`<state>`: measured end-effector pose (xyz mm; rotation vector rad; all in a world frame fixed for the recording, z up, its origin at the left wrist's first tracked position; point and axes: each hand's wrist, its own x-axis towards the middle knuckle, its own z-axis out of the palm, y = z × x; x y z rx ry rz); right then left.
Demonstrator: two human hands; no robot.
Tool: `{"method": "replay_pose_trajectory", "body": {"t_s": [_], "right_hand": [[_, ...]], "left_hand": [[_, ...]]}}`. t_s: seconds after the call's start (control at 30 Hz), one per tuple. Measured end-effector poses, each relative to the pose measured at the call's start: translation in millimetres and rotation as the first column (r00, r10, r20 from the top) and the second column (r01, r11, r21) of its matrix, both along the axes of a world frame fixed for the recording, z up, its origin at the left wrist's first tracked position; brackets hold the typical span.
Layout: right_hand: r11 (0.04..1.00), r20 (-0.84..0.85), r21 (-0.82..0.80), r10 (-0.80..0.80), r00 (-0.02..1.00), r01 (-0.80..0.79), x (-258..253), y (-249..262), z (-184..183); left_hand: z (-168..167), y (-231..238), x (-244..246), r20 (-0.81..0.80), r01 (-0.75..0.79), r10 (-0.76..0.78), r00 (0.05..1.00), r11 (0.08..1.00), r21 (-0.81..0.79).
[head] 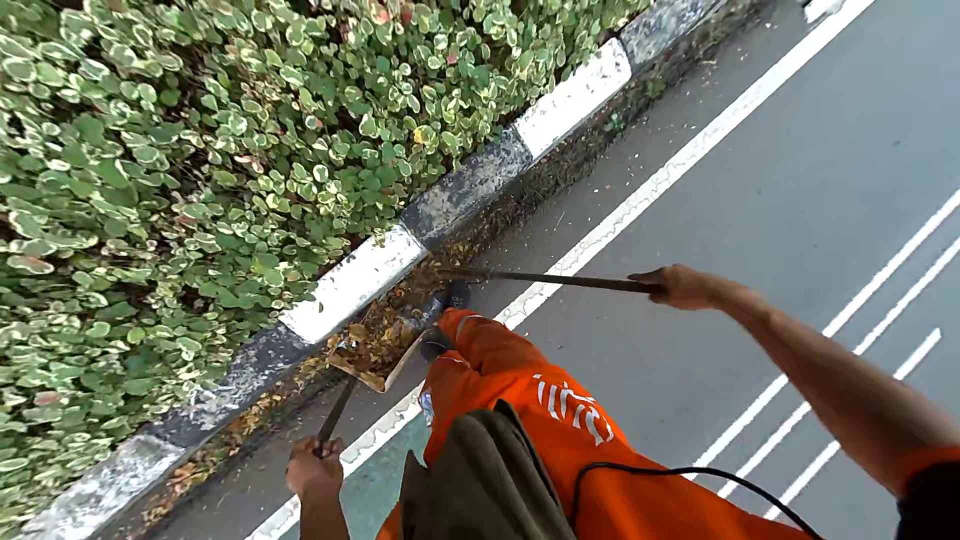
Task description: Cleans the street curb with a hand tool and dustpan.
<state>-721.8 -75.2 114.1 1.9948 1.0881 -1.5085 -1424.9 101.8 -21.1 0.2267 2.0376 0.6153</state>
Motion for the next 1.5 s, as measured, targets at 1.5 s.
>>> {"method": "replay_pose_trajectory", "body": {"t_s": [1.5], "right_hand": [[0.976, 0.228, -0.067, -0.187, 0.955, 0.207, -189.1, 144.3, -192.3]], "left_hand": [[0.9, 5.6, 19.0, 0.067, 0.145, -0.142, 0.988, 0.989, -0.035]]}}
